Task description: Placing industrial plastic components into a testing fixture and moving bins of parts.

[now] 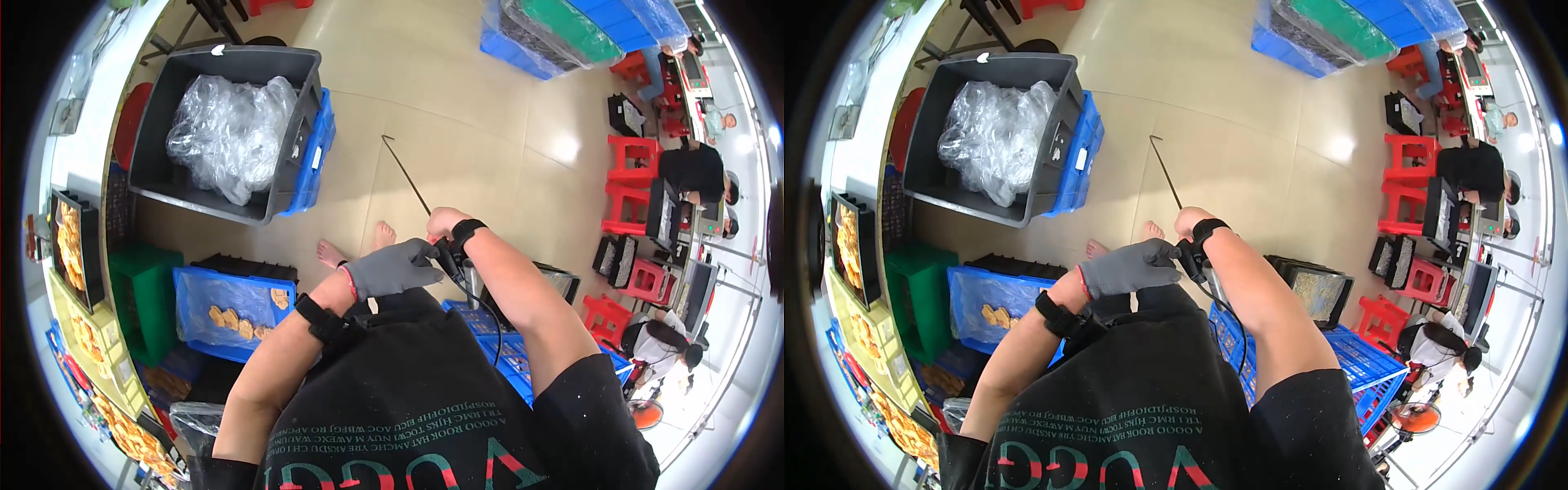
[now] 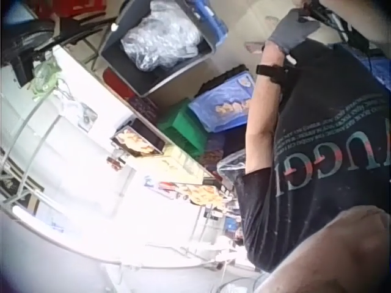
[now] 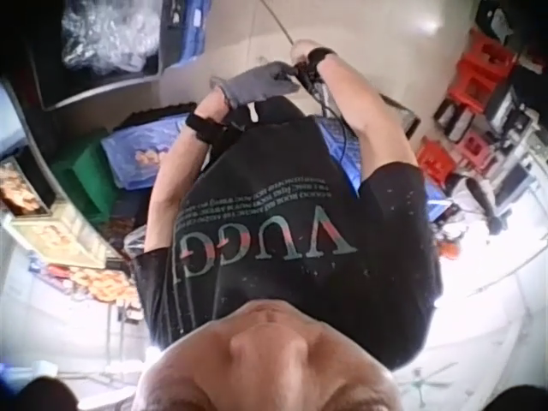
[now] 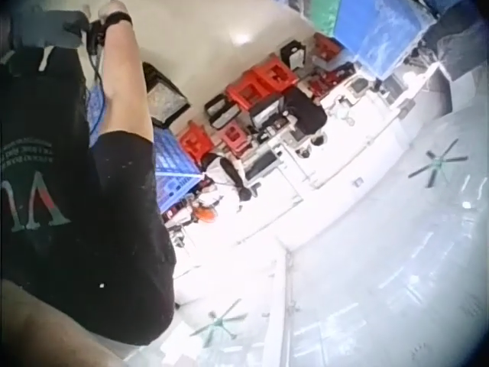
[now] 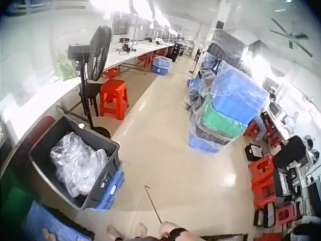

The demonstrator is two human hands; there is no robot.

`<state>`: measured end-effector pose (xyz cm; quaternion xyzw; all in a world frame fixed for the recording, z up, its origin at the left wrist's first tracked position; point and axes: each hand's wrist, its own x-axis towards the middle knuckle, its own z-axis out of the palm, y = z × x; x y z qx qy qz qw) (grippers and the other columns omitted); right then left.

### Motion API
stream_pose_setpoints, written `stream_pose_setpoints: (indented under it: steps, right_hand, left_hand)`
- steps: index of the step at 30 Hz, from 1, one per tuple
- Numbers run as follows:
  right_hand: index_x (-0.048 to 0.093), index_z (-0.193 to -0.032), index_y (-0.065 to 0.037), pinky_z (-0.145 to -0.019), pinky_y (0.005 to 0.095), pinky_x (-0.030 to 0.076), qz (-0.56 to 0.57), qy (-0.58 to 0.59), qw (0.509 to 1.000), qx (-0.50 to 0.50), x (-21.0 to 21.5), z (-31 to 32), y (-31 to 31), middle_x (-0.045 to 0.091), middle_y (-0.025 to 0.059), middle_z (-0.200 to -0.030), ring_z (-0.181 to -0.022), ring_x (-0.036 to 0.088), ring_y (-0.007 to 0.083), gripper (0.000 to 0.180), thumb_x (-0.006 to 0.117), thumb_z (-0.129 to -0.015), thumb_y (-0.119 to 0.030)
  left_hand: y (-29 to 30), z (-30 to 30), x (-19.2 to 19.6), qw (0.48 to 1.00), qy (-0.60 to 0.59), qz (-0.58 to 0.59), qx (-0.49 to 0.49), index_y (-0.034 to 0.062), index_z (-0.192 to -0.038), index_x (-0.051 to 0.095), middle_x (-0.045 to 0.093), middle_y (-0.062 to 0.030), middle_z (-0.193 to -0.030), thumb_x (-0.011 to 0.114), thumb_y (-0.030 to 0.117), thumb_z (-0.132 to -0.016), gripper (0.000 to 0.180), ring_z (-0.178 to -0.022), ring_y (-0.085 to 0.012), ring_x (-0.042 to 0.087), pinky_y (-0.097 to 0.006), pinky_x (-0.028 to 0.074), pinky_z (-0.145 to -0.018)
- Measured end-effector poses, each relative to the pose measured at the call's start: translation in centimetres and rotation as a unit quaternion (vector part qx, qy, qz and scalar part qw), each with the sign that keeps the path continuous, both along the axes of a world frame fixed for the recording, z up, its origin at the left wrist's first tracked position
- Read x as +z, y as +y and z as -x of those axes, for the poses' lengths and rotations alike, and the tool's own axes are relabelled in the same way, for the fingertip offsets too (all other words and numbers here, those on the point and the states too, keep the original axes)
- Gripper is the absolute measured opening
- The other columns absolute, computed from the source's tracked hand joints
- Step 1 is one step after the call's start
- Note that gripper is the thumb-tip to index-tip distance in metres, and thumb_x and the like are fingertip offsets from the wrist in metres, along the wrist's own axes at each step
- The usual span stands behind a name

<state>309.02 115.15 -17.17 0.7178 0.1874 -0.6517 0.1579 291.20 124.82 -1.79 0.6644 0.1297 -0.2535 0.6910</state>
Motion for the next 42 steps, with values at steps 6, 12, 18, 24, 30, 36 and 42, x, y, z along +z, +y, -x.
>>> stream_pose_setpoints:
  steps: [6,12,18,24,30,36,42]
  right_hand:
    - [0.062,-0.087,0.001,-0.051,0.0305,0.049,-0.045,0.033,0.998,-0.018,1.1,-0.6,1.8,0.069,0.0112,-0.079,-0.062,0.065,0.0171,0.023,0.041,-0.088,-0.008]
    - [0.057,-0.085,0.005,-0.049,0.0322,0.053,-0.071,0.029,0.964,-0.254,3.8,-1.2,3.3,0.064,0.0145,-0.075,-0.060,0.064,0.0212,0.016,0.043,-0.084,-0.001]
    - [0.062,-0.080,0.004,-0.061,0.0374,0.051,-0.190,-0.071,0.979,0.022,3.5,-1.8,6.4,0.066,0.0169,-0.079,-0.072,0.066,0.0238,0.020,0.048,-0.080,-0.010]
    - [0.062,-0.090,0.001,-0.071,0.0373,0.050,-0.365,-0.144,0.898,-0.198,2.0,-2.7,9.4,0.065,0.0130,-0.087,-0.079,0.063,0.0243,0.021,0.052,-0.083,-0.016]
    - [0.055,-0.099,-0.006,-0.069,0.0271,0.048,-0.413,0.126,0.642,-0.634,9.3,-6.0,16.3,0.061,0.0047,-0.092,-0.079,0.059,0.0132,0.014,0.054,-0.090,-0.017]
    - [0.058,-0.104,-0.005,-0.072,0.0237,0.044,-0.554,0.272,0.598,-0.511,23.5,-10.2,14.5,0.060,0.0027,-0.090,-0.080,0.055,0.0112,0.020,0.053,-0.094,-0.021]
    - [0.048,-0.121,-0.004,-0.077,0.0240,0.042,-0.582,-0.001,0.802,-0.134,26.9,-5.5,3.1,0.052,0.0014,-0.097,-0.087,0.049,0.0098,0.031,0.052,-0.093,-0.018]
  left_hand:
    - [-1.4,1.1,-4.5,0.997,0.049,0.046,-0.039,-0.0014,-0.114,0.052,0.060,-0.0109,-0.104,0.056,0.042,-0.088,0.051,-0.096,-0.0227,0.057,-0.032,0.044,-0.082]
    - [-2.6,-2.8,-3.5,0.984,-0.042,0.070,-0.159,-0.0013,-0.113,0.054,0.060,-0.0129,-0.105,0.054,0.048,-0.088,0.055,-0.100,-0.0229,0.056,-0.032,0.041,-0.089]
    - [-4.3,-3.6,-4.7,0.985,-0.033,0.094,-0.143,0.0032,-0.118,0.055,0.061,-0.0117,-0.113,0.050,0.043,-0.090,0.049,-0.106,-0.0214,0.055,-0.031,0.039,-0.094]
    - [-3.5,-4.6,-1.7,0.987,0.018,0.092,-0.130,0.0041,-0.107,0.059,0.065,-0.0125,-0.100,0.050,0.044,-0.086,0.047,-0.095,-0.0252,0.059,-0.036,0.042,-0.088]
    - [-3.4,-5.5,-1.7,0.980,-0.003,0.094,-0.174,0.0040,-0.106,0.058,0.064,-0.0110,-0.095,0.050,0.035,-0.084,0.039,-0.088,-0.0238,0.058,-0.035,0.043,-0.085]
    - [-0.8,-5.3,-1.2,0.992,-0.033,0.111,-0.053,0.0061,-0.103,0.058,0.062,-0.0050,-0.086,0.052,0.038,-0.088,0.036,-0.078,-0.0149,0.056,-0.031,0.045,-0.075]
    - [2.1,-5.5,0.8,0.951,-0.072,0.256,0.155,0.0048,-0.102,0.060,0.059,0.0004,-0.082,0.057,0.033,-0.089,0.031,-0.074,-0.0062,0.053,-0.023,0.045,-0.064]
